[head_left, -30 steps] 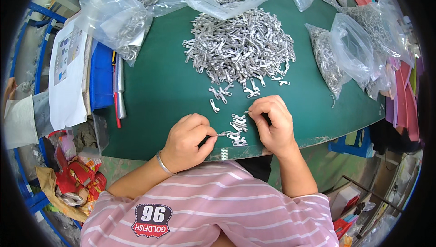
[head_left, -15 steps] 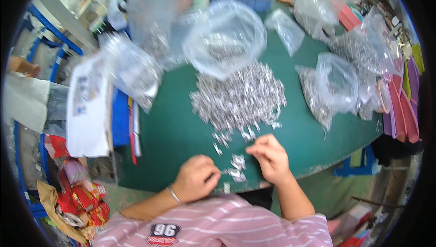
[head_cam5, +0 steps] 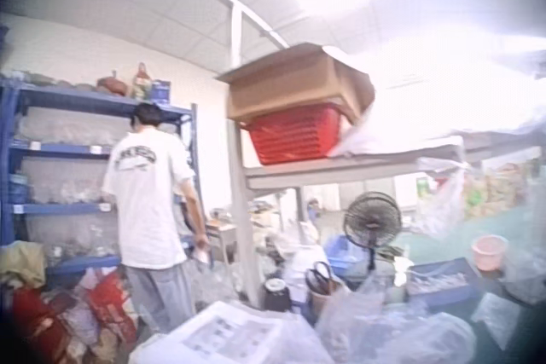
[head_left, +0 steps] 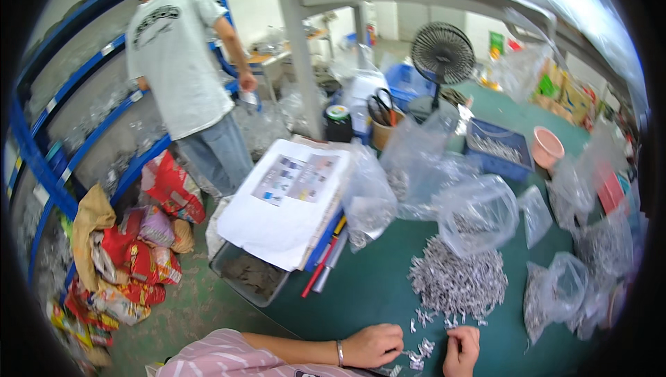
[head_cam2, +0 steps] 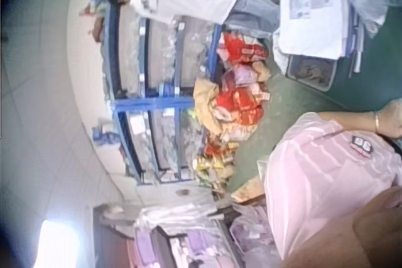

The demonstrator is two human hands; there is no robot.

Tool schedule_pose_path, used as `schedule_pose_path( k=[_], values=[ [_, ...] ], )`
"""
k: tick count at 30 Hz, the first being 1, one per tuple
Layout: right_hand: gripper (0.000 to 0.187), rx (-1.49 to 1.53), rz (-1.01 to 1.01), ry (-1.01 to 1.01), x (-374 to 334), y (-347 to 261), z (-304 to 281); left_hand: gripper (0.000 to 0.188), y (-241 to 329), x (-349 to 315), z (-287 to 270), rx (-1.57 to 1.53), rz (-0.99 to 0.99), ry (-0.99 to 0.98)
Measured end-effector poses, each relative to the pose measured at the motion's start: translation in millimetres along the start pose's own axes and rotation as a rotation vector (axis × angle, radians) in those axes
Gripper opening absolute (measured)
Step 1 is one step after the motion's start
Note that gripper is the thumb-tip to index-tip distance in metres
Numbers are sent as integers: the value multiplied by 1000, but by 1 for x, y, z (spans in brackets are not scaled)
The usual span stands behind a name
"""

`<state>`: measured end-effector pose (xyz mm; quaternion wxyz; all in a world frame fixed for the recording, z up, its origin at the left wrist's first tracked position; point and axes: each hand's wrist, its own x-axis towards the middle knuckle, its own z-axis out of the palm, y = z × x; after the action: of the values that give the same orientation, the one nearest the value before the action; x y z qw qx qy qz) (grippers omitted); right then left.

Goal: The person sorts metal zipper pulls by hand on a green workstation table, picking them from a large central pile, arranging some in rows, and moving others into plastic bags.

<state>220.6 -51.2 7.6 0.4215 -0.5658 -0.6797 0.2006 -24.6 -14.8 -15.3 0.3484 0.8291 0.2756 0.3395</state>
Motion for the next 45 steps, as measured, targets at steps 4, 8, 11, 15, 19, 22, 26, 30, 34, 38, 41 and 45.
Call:
schedule_pose_path(
  k=[4,8,11,15,19,22,26,30,34,38,41,45],
  values=[
    [15,213,102,83,-5,8,3,9,3,-1,-1,80,46,45],
    [16,495,369,153,-8,34,-10,9,6,0,0,51,57,78],
    [13,649,460,228,15,27,-41,8,2,5,0,60,81,91],
    [18,708,606,438,62,6,-85,9,-3,-2,8,45,33,93],
    [15,835,533,500,101,-17,-104,10,-8,-6,11,112,58,100],
    [17,906,372,382,102,22,-144,8,-9,-1,14,17,86,85],
    [24,722,301,418,133,40,-151,7,-6,-4,18,-48,-11,99],
    [23,797,312,373,167,31,-154,7,-5,-2,9,-54,34,69],
    [24,615,485,331,182,19,-135,7,-2,2,8,-42,3,56],
    [19,658,510,160,197,10,-109,6,9,10,-12,-39,-26,33],
    [19,656,510,117,216,-7,-98,7,10,11,-17,-69,-66,-11],
    [16,578,623,57,230,7,-102,7,12,14,-16,-25,-98,-63]
  ],
)
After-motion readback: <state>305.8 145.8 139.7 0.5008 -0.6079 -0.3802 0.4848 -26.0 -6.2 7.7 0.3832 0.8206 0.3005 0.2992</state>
